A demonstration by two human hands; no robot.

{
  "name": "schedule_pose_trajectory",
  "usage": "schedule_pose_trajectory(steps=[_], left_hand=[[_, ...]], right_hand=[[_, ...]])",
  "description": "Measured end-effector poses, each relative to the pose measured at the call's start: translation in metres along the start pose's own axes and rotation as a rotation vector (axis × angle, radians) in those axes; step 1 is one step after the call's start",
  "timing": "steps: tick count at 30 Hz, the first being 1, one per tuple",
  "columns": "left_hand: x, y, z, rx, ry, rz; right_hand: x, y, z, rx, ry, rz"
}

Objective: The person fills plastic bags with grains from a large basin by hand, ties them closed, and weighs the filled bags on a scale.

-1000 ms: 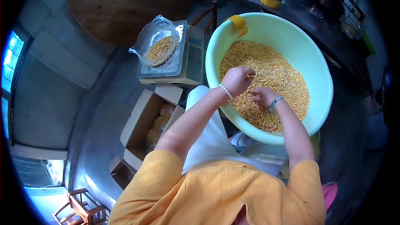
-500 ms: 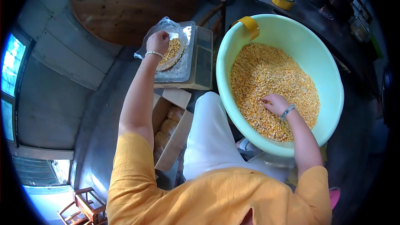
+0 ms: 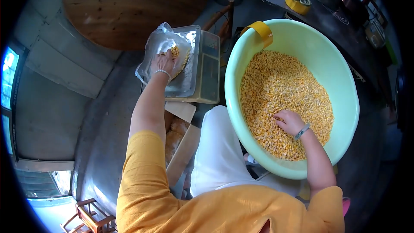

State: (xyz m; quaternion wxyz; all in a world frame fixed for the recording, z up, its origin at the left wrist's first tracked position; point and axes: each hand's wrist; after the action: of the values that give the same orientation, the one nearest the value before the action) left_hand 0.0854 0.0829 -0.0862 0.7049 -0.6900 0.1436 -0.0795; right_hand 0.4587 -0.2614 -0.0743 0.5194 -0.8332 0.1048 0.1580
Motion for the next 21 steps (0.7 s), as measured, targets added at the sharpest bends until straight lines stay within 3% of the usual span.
schedule_pose_trajectory(steps=[12,21], left_hand=[[0.002,-0.001,0.019,-0.098,-0.055,-0.185],[-0.01,-0.035,0.02,0.021,-0.126,-0.179]], right_hand=[[0.0,0.002,-0.001,0.004,0.015,0.045],[0.003,0.004,0.0,-0.002,0.012,0.035]])
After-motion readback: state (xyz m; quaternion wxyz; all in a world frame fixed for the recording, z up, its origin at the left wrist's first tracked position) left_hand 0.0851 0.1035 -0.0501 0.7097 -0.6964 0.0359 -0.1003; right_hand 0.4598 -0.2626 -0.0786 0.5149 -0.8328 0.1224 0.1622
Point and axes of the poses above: each hand's wrist, its own z-axis towards the middle knuckle, its own y-axis out of the palm, x = y × z, and after that the axes turned 9 degrees about -x, right-handed
